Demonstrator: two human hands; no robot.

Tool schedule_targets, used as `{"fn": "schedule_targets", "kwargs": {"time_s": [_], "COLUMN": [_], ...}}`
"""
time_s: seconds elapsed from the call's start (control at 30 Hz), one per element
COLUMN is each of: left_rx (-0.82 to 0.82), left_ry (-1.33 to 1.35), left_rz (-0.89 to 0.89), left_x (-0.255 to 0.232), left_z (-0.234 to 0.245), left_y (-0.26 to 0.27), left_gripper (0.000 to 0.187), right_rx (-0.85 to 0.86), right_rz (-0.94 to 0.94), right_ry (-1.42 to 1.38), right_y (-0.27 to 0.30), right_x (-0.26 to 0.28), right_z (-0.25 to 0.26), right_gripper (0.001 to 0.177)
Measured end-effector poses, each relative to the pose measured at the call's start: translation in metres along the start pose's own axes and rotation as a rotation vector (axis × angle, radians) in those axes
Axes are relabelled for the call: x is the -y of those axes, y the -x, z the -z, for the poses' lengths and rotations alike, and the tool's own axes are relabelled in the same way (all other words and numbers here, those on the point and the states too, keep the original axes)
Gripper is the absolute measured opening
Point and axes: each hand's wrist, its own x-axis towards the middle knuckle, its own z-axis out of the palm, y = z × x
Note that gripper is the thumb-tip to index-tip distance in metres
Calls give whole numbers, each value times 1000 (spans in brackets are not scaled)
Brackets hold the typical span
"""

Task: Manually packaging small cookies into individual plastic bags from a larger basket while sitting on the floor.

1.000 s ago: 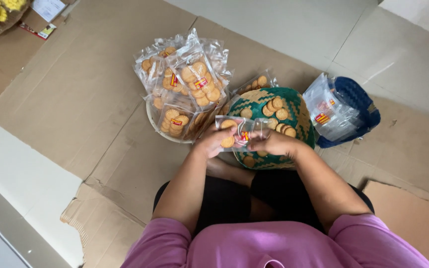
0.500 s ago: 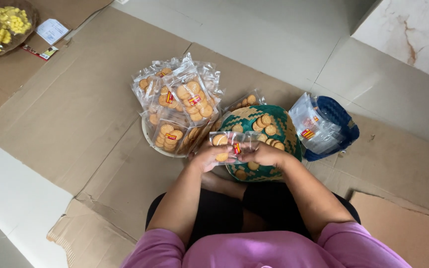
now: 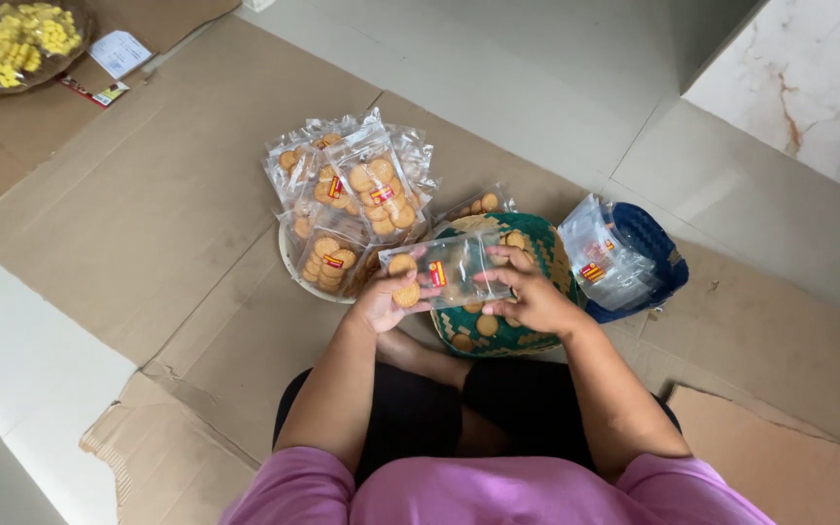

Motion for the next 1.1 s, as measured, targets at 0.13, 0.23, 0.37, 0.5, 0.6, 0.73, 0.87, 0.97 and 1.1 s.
{"fn": "schedule_targets", "kwargs": {"time_s": [0.13, 0.23, 0.37, 0.5, 0.6, 0.73, 0.87, 0.97, 1.1], "left_rx": [-22, -47, -76, -80, -97, -79, -19, -3, 17], "left_ry": [8, 8, 50, 75, 107, 110, 73, 77, 53], "left_rz": [14, 7, 4, -9, -6, 23, -8, 6, 18], "left_x": [1, -9, 18, 18, 27, 41, 20, 22, 38], "left_z": [-17, -45, -39, -62, -32, 5, 2, 13, 35], "left_y": [13, 33, 18, 34, 13, -16, -8, -17, -37], "left_gripper": [30, 25, 26, 29, 28, 24, 36, 41, 46], "right_rx": [-97, -120, -127, -179, -231, -268, -232, -203, -65], "right_rz": [25, 40, 31, 36, 78, 132, 129, 121, 0], "right_ry": [22, -65, -108, -114, -71, 64, 216, 213, -80], "right_y": [15, 12, 12, 13, 13, 14, 10, 6, -2], "right_x": [-9, 8, 5, -7, -4, -8, 4, 8, 12], "right_z": [-2, 5, 15, 17, 19, 7, 2, 1, 0], "right_gripper": [39, 25, 22, 20, 30, 17, 3, 7, 28]}}
